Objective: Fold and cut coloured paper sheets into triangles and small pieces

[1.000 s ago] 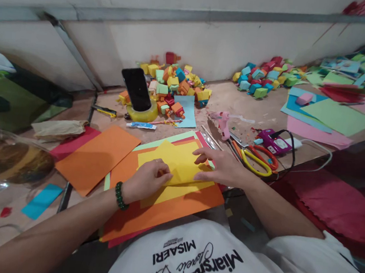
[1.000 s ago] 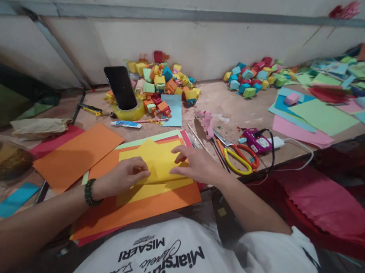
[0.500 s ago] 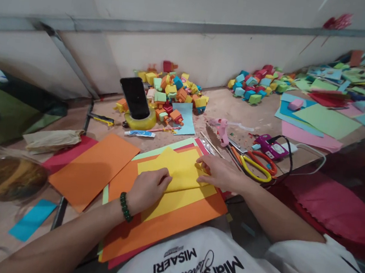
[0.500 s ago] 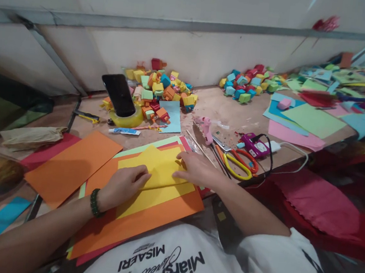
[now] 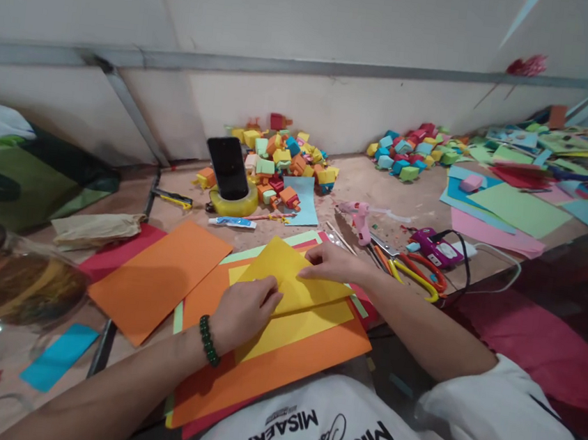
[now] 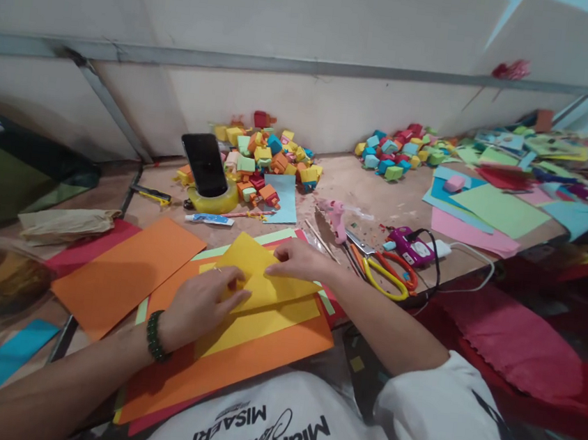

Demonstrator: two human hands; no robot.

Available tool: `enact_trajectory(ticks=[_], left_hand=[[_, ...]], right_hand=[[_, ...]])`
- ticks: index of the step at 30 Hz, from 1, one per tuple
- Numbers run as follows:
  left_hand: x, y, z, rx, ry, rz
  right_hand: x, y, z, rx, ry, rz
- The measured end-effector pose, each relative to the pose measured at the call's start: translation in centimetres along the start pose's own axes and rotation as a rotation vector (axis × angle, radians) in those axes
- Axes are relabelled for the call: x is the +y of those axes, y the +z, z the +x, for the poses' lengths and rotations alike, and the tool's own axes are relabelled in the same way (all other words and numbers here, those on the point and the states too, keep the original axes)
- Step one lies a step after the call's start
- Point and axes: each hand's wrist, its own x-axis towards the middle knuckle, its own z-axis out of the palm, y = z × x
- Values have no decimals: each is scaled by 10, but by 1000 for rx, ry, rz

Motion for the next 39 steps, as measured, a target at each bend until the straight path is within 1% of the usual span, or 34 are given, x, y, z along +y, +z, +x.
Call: enact_trajectory(ticks=[3, 4, 5, 6, 8, 9, 10, 11, 12, 14, 15, 16, 17, 18, 21, 22, 23, 24, 26, 29, 32, 36, 39], left_hand=[[0, -22, 1, 287, 90, 61], [1, -30, 3, 336, 114, 90], [3, -39, 5, 331, 146, 112], [6, -47, 8, 267, 191, 118], [10, -62, 13, 66, 256, 75], [12, -68, 15, -3, 253, 19], [13, -73, 17, -30, 234, -59], [12, -76, 18, -12, 203, -160], [11, -78, 19, 41, 166, -280], [6, -77, 20, 164, 102, -553], [4, -74, 20, 196, 75, -691], [2, -70, 21, 207, 44, -819], [0, -65, 22, 200, 10, -935], [-1, -59, 23, 179, -30, -1034], [2, -43, 26, 109, -146, -1220], [3, -39, 27, 95, -168, -1242], [4, -36, 28, 84, -180, -1250], [5, -34, 29, 71, -188, -1251], [4, -30, 29, 34, -200, -1250], [1, -27, 30, -14, -195, -1254], [-3, -24, 31, 11, -158, -1196], [-6, -20, 33, 64, -117, -1104], [-5, -18, 33, 71, -86, -1069]], right_hand=[[-24, -4, -12, 31, -65, -143], [-35, -5, -17, 34, -94, -223], [-45, -6, -22, 47, -118, -308], [-55, -6, -26, 73, -141, -381], [-69, -7, -33, 125, -232, -494], [-71, -8, -37, 180, -296, -510], [-70, -10, -41, 263, -362, -496], [-67, -13, -45, 374, -419, -451], [-62, -16, -49, 510, -463, -377], [-50, -21, -56, 785, -474, -176], [-45, -23, -57, 885, -466, -55], [-41, -23, -57, 933, -453, 75], [-39, -20, -55, 924, -435, 204], [-38, -16, -50, 875, -411, 333], [-42, 5, -32, 585, -303, 694], [-43, 12, -26, 512, -251, 802], [-44, 18, -22, 485, -197, 887], [-44, 23, -18, 476, -154, 950], [-41, 28, -14, 508, -102, 1013], [-36, 31, -13, 555, -92, 1029], [-34, 32, -12, 578, -80, 1022], [-38, 35, -13, 600, -62, 1047], [-40, 36, -13, 624, -66, 1086]])
